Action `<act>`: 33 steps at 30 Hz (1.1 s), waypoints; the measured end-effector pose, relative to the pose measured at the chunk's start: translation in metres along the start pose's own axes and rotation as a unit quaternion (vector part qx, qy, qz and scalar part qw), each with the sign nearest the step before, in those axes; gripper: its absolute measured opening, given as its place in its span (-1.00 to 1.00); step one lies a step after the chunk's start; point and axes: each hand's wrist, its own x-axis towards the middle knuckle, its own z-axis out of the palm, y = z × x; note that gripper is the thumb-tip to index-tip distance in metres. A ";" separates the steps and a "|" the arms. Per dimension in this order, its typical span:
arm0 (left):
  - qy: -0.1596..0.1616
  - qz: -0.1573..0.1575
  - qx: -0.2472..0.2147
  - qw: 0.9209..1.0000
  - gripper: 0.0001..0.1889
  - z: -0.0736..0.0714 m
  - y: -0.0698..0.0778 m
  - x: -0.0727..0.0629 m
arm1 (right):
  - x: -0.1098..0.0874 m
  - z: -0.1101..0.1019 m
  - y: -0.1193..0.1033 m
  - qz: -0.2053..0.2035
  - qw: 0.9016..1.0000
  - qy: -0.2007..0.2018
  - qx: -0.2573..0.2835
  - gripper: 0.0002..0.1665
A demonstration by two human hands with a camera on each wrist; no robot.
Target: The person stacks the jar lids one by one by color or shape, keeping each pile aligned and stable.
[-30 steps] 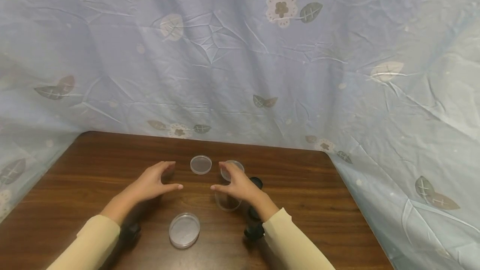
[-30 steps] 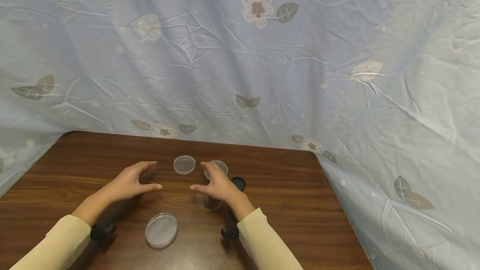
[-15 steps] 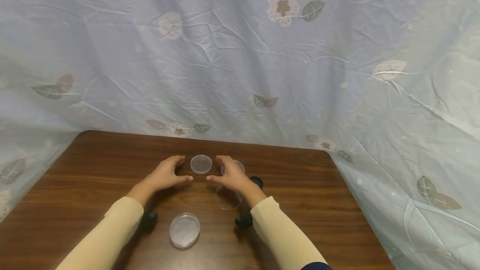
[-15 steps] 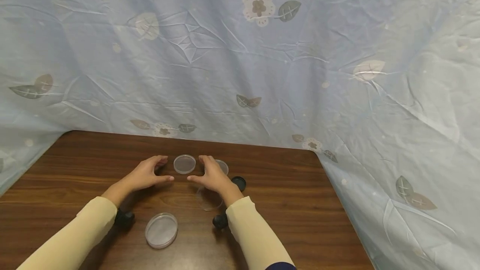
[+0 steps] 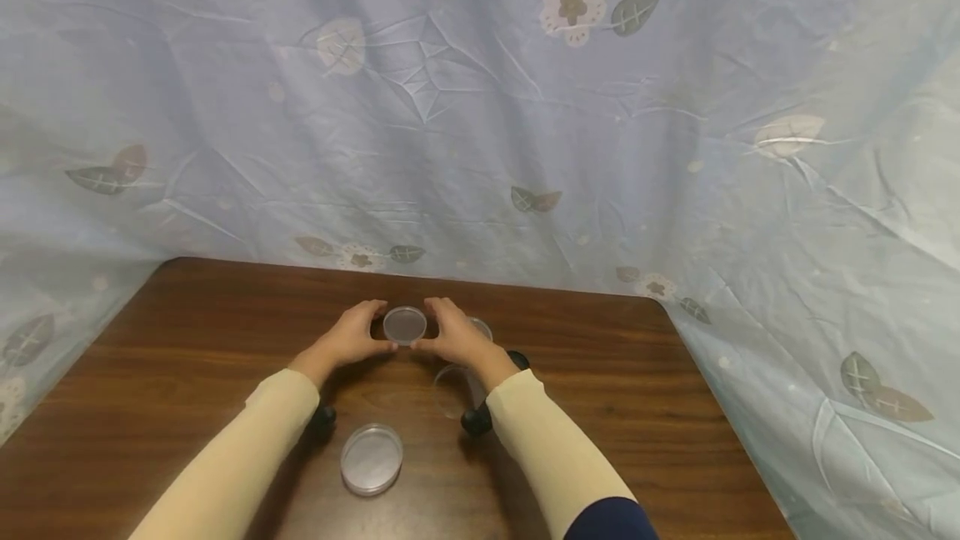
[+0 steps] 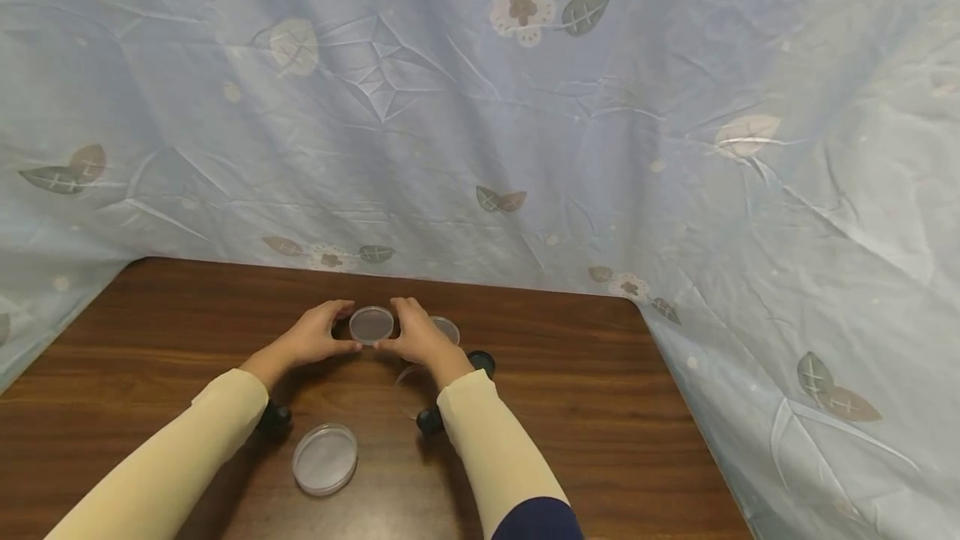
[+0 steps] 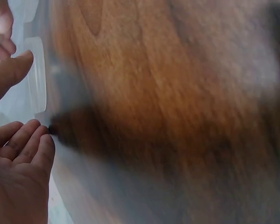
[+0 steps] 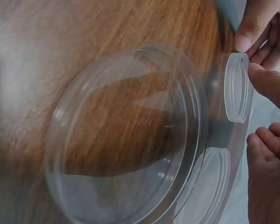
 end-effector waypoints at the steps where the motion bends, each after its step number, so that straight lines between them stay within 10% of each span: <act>1: -0.001 -0.002 0.002 1.000 -0.07 0.001 0.000 0.001 | 0.002 0.000 0.000 -0.001 1.000 -0.002 0.000 0.00; 33: -0.001 0.006 0.052 0.999 -0.13 0.017 0.010 0.002 | 0.011 0.022 -0.004 0.003 0.997 -0.030 -0.072 -0.06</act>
